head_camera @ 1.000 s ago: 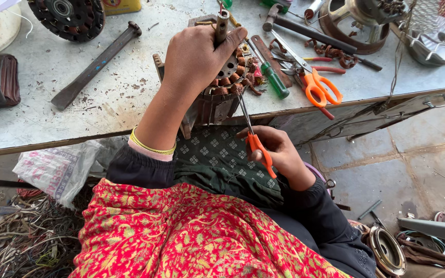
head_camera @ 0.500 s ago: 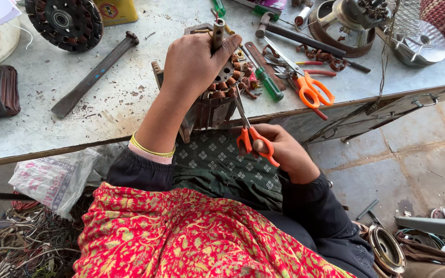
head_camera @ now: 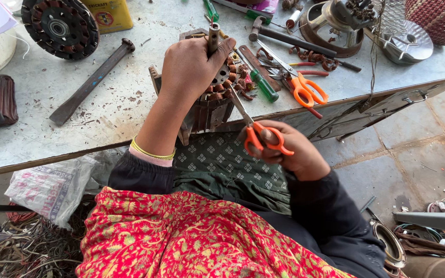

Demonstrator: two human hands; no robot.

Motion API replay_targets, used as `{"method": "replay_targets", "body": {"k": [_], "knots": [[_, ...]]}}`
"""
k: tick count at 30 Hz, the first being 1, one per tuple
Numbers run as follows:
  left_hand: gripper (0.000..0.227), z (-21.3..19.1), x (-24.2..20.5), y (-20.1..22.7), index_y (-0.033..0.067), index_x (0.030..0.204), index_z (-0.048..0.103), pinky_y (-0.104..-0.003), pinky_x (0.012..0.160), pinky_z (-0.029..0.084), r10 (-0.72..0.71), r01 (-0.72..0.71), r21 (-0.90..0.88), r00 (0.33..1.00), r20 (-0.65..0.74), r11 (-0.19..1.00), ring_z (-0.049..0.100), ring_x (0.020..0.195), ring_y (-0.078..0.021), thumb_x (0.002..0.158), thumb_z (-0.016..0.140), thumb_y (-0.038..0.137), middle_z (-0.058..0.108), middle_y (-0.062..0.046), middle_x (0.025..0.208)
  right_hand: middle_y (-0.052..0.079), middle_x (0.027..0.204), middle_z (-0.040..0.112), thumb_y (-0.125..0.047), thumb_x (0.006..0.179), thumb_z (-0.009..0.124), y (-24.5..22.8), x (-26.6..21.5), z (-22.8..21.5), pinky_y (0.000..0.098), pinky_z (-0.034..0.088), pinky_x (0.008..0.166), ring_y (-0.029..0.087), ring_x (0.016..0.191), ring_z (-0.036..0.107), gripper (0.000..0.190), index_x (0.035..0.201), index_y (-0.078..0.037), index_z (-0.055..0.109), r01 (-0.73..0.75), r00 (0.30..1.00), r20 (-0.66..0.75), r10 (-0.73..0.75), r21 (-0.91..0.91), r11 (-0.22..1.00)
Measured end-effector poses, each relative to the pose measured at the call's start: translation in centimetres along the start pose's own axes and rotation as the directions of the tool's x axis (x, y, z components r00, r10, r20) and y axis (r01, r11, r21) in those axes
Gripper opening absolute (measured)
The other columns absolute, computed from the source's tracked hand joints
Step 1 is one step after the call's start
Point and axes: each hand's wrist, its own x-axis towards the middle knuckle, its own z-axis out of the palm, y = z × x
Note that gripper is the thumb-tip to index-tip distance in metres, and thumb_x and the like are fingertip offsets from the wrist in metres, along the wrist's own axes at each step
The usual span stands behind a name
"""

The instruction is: The person uses pliers and scissors to remove and trim copper windings from a motor armature. They repeatedly cut and pull wires from the slots, occasionally rotating the armature to access different sections.

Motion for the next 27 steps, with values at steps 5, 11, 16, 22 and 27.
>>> {"method": "replay_targets", "body": {"k": [5,11,16,22,27], "knots": [[0.066,0.0,0.1,0.0,0.0137,0.058,0.065,-0.034,0.043,0.042,-0.009,0.009,-0.019,1.000,0.012,1.000,0.052,0.039,-0.0151,0.106,0.055,0.058,0.051,0.000,0.045,0.005,0.089,0.069,-0.035,0.087,0.080,-1.5,0.1,-1.7,0.0234,0.049,0.062,0.010,0.073,0.065,0.052,0.116,0.007,0.069,-0.022,0.992,-0.121,-0.027,-0.387,0.922],[0.065,-0.1,-0.1,-0.1,0.0117,0.059,0.064,-0.036,0.046,0.045,0.030,-0.031,-0.024,0.999,-0.011,0.999,0.054,0.041,-0.0181,0.107,0.057,0.056,0.053,-0.002,0.047,0.002,0.103,0.070,-0.030,0.088,0.079,1.0,0.9,-2.5,0.0250,0.056,0.079,0.007,0.089,0.066,0.051,0.123,0.004,0.065,0.080,0.990,-0.070,-0.122,-0.428,0.900],[0.065,-0.2,-0.1,0.1,0.0101,0.059,0.063,-0.038,0.049,0.047,0.062,-0.063,-0.018,0.997,-0.050,0.998,0.056,0.044,-0.0212,0.107,0.059,0.054,0.055,-0.004,0.049,0.002,0.101,0.066,-0.025,0.095,0.077,6.2,2.3,-2.5,0.0236,0.052,0.076,0.007,0.088,0.061,0.046,0.129,0.004,0.064,0.242,0.962,-0.045,-0.270,-0.323,0.915],[0.063,-0.4,-0.3,0.2,0.0102,0.060,0.063,-0.038,0.048,0.045,0.056,-0.058,-0.036,0.997,-0.050,0.998,0.055,0.043,-0.0210,0.107,0.060,0.052,0.054,-0.004,0.049,0.004,0.090,0.065,-0.015,0.092,0.079,8.7,3.2,-1.9,0.0239,0.048,0.062,0.009,0.072,0.058,0.043,0.127,0.004,0.063,0.309,0.940,-0.107,-0.323,-0.128,0.943],[0.063,-0.3,-0.2,0.2,0.0106,0.059,0.063,-0.037,0.046,0.044,0.056,-0.057,-0.023,0.997,-0.053,0.998,0.054,0.042,-0.0204,0.108,0.061,0.051,0.053,-0.004,0.048,0.005,0.088,0.065,-0.014,0.086,0.081,6.1,2.6,-1.5,0.0254,0.049,0.059,0.010,0.069,0.060,0.039,0.117,0.004,0.065,0.170,0.980,-0.086,-0.182,-0.123,0.978]]}}
